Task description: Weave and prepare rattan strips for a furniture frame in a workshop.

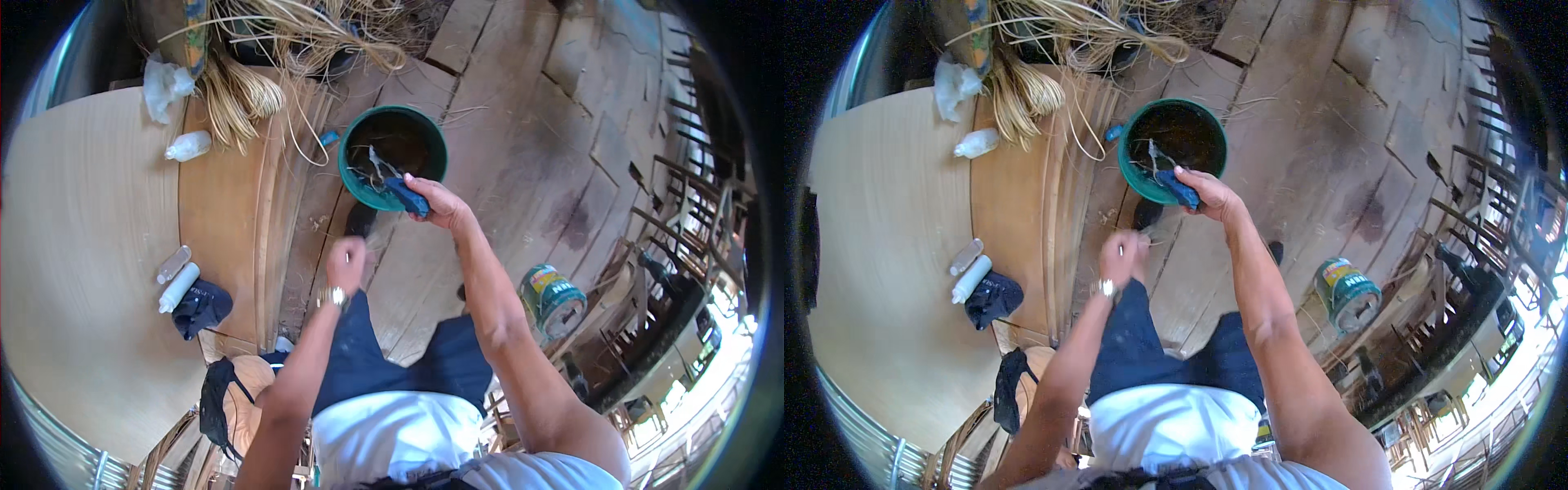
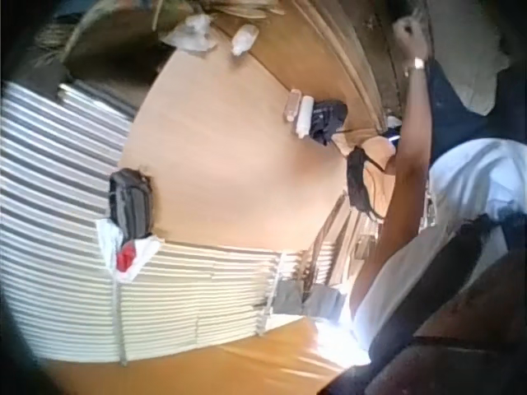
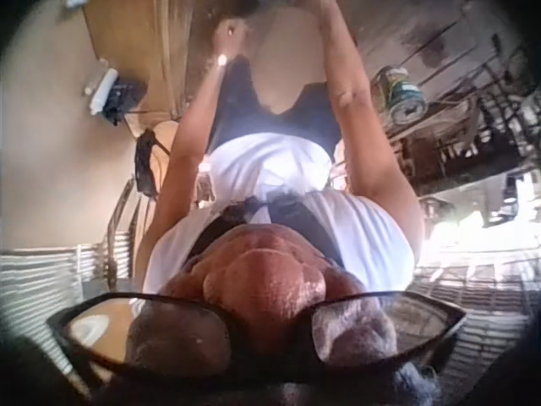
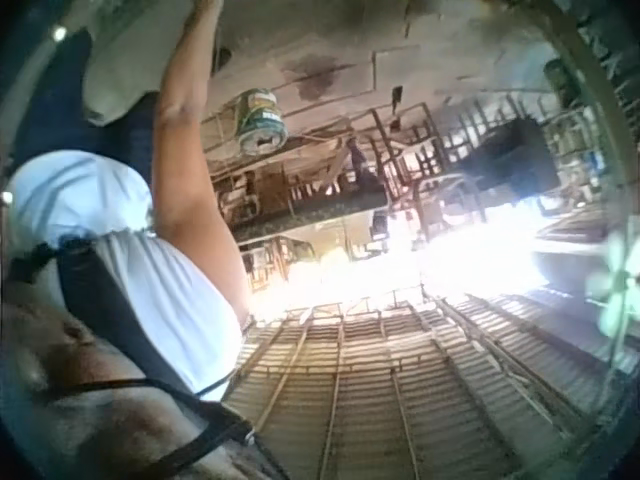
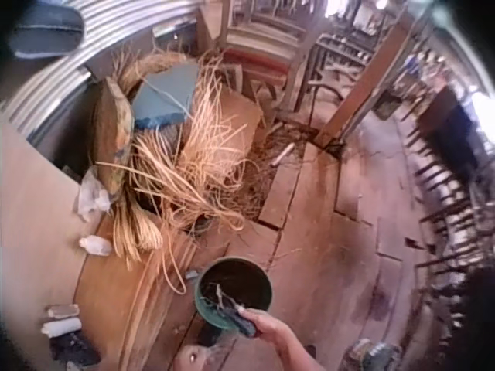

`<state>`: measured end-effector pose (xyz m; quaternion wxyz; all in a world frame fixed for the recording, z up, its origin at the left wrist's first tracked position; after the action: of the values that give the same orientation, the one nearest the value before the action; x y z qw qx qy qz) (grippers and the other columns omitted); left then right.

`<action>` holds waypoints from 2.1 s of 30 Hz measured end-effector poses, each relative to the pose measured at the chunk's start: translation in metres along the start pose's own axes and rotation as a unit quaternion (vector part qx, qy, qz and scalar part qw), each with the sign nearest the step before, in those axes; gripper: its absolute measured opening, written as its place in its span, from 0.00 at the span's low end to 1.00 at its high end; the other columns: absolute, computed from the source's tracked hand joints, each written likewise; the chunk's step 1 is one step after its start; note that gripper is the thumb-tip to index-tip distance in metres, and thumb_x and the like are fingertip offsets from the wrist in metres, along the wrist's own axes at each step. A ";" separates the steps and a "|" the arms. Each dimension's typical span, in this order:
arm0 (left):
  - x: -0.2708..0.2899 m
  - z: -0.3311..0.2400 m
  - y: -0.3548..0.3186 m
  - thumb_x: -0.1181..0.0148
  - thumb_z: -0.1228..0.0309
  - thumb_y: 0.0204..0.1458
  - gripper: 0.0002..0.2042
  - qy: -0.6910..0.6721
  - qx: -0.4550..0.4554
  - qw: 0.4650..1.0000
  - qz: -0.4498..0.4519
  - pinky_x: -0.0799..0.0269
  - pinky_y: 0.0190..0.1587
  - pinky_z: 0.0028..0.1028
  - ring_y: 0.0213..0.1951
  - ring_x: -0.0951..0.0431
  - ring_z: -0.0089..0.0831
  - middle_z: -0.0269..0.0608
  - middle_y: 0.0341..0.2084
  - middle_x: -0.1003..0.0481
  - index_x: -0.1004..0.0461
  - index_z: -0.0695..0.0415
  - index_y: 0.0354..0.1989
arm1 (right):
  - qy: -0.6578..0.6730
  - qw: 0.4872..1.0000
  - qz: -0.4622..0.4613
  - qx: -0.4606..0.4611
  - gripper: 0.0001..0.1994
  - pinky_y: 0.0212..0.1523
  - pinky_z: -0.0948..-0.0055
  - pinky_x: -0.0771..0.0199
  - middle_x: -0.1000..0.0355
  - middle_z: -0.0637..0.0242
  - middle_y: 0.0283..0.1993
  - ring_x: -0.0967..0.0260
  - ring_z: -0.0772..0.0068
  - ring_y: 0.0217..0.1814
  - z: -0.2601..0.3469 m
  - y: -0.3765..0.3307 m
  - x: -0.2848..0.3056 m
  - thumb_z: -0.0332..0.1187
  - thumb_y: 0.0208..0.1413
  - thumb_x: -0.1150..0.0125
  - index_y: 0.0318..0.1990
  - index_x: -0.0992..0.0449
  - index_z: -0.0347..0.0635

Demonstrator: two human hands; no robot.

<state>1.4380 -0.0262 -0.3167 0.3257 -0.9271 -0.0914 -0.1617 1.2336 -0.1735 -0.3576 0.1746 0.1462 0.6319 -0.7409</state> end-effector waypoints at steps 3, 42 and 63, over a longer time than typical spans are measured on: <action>-0.004 -0.053 0.061 0.43 0.67 0.51 0.10 0.119 0.077 0.990 0.002 0.28 0.31 0.32 0.27 0.21 0.33 0.45 0.24 0.21 0.23 0.62 0.31 | -0.004 0.990 -0.006 0.138 0.18 0.28 0.72 0.26 0.30 0.66 0.36 0.30 0.72 0.30 0.027 -0.082 -0.040 0.47 0.57 0.40 0.49 0.29 0.46; 0.260 -0.433 0.073 0.40 0.52 0.50 0.21 0.436 -0.440 0.776 -0.121 0.29 0.49 0.38 0.47 0.25 0.44 0.45 0.44 0.24 0.23 0.56 0.44 | -0.270 0.838 -0.201 0.429 0.12 0.44 0.70 0.33 0.27 0.61 0.36 0.33 0.69 0.39 0.079 -0.200 -0.116 0.37 0.60 0.43 0.44 0.26 0.39; 0.644 -0.501 0.094 0.33 0.51 0.47 0.22 0.556 -0.082 0.789 -0.249 0.30 0.38 0.34 0.36 0.23 0.35 0.46 0.33 0.22 0.21 0.60 0.39 | -0.486 0.666 -0.450 0.343 0.07 0.39 0.49 0.29 0.27 0.49 0.34 0.29 0.41 0.38 0.058 -0.208 -0.068 0.34 0.61 0.49 0.41 0.30 0.42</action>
<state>1.9428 -0.3752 0.2290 0.1913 -0.6454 -0.1086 -0.7315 1.2025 -0.1967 -0.1344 0.0401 -0.4870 0.1477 -0.8599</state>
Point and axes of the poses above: each hand's wrist, its own y-axis towards the middle knuckle, its own x-axis out of the back of the hand, z = x × y, the point moved 3 cm from there along y, towards the middle knuckle
